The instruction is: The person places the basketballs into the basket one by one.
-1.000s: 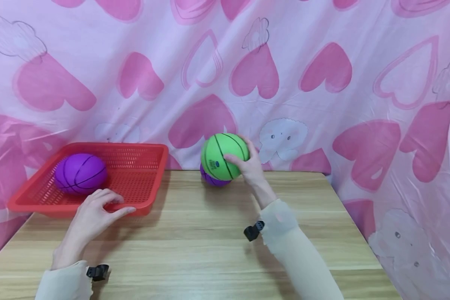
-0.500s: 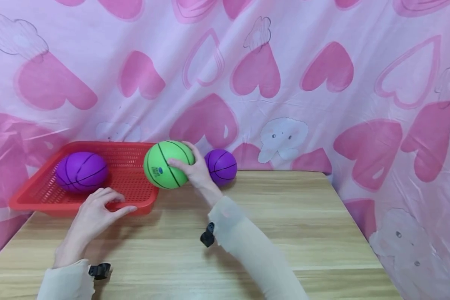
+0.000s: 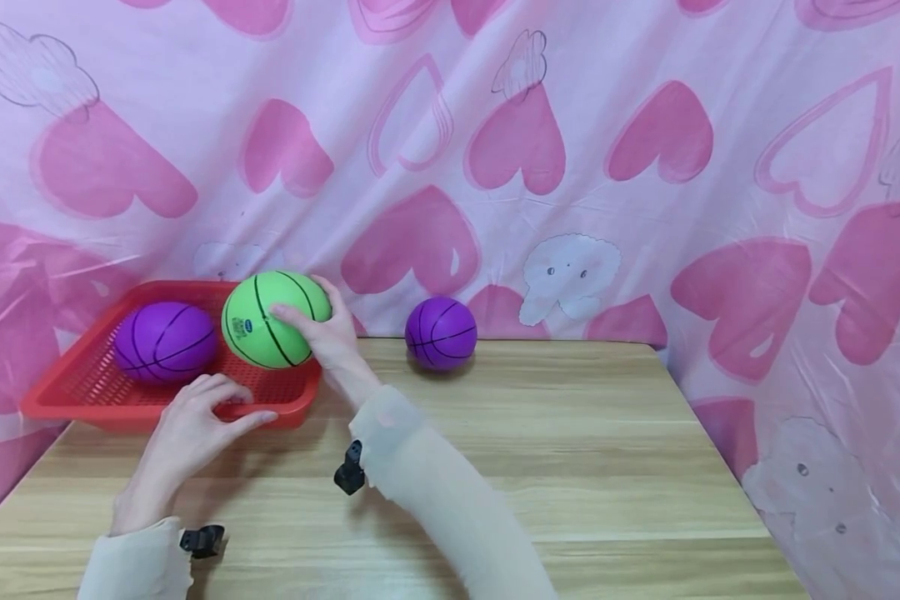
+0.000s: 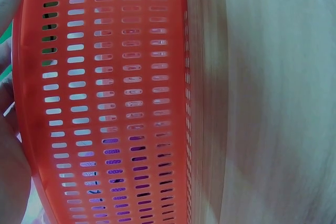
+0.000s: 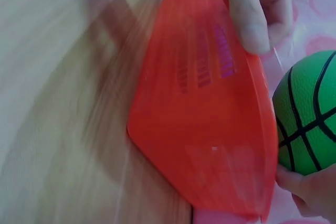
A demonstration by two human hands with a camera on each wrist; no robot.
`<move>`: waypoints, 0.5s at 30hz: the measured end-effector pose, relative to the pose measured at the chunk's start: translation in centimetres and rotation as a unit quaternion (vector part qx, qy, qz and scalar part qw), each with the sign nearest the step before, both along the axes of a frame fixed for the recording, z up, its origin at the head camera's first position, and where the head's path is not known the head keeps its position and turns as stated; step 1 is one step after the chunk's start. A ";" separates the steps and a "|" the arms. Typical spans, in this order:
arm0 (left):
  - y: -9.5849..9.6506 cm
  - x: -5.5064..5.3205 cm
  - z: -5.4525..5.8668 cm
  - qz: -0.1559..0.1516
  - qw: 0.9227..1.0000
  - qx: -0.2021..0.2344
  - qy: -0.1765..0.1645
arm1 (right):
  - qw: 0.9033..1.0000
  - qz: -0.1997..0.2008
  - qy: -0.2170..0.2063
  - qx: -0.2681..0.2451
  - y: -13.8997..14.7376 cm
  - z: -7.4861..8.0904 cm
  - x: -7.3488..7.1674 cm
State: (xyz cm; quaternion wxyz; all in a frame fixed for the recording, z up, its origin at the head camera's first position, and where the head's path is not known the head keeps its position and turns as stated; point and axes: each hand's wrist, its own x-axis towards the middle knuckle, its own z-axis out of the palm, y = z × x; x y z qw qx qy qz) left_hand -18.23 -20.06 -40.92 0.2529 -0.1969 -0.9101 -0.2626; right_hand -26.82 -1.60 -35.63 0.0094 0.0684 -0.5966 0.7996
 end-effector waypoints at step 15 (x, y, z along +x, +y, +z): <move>-0.1 0.1 0.1 0.008 1.000 -0.001 -0.029 | 0.997 -0.056 -0.030 0.036 -3.6 -0.8 0.7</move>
